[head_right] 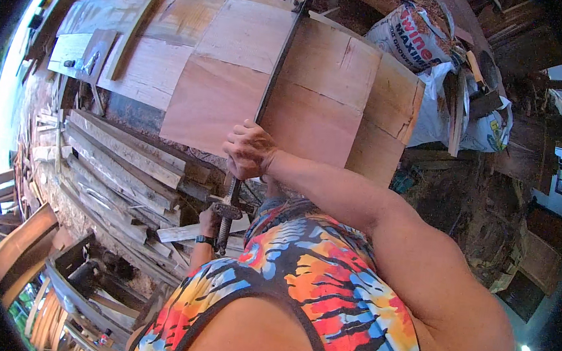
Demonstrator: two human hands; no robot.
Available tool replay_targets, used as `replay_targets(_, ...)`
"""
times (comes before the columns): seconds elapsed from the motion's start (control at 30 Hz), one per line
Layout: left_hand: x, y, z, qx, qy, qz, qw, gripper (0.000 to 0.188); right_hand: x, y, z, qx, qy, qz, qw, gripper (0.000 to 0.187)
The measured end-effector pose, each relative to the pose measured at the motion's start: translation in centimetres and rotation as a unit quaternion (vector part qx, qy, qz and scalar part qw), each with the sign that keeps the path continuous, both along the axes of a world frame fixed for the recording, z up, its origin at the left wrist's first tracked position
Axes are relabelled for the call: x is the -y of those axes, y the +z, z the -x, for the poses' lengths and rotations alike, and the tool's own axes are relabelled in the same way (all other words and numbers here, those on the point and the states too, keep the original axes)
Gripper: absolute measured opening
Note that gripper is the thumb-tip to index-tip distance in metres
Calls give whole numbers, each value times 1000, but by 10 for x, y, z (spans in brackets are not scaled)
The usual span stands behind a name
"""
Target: The person assembles pieces of wood by clamping them together, applying a substance with a putty knife, and then using a brush to apply a liquid from a container.
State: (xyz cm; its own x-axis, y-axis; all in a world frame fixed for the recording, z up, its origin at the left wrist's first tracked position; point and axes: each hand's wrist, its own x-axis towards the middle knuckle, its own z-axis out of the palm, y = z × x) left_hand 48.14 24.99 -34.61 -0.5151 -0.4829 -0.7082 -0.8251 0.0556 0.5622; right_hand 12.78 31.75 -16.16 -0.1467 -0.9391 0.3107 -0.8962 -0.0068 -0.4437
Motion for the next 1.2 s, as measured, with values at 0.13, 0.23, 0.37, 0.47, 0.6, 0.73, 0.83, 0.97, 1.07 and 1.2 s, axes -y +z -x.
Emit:
replay_targets(0.13, -8, 5, 4, -78, 240, -86, 964, 20, 3, 1, -1, -10, 7, 0, 1000, 13)
replay_targets(0.23, -10, 9, 6, -129, 278, -92, 947, 31, 2, 3, 0, -16, 12, -6, 1000, 12)
replay_targets(0.37, -6, 27, 20, -80, 427, -196, 879, 29, -1, -1, 0, -7, -1, -3, 1000, 12)
replay_targets(0.47, -10, 38, 28, -59, 442, -153, 882, 28, -2, 3, 2, -12, 9, -15, 1000, 12)
replay_targets(0.6, -5, 34, 16, -84, 401, -71, 909, 31, 4, 3, -1, -17, 12, -2, 1000, 13)
replay_targets(0.73, 6, 34, 1, -122, 427, -68, 893, 28, 2, 0, -2, -23, -2, -6, 1000, 14)
replay_targets(0.83, 22, 25, -10, -299, 474, 96, 823, 34, -8, 0, 0, -18, -33, -19, 999, 15)
replay_targets(0.97, 41, -23, -73, -54, 350, 191, 916, 39, 7, -37, -2, 20, 49, 223, 973, 19)
replay_targets(1.07, 33, 15, -38, -168, 486, -106, 851, 41, -13, -48, 2, 88, 61, 52, 993, 21)
replay_targets(1.2, 42, 34, -56, -32, 511, -145, 846, 52, -89, 47, 32, 60, -107, 153, 980, 24)
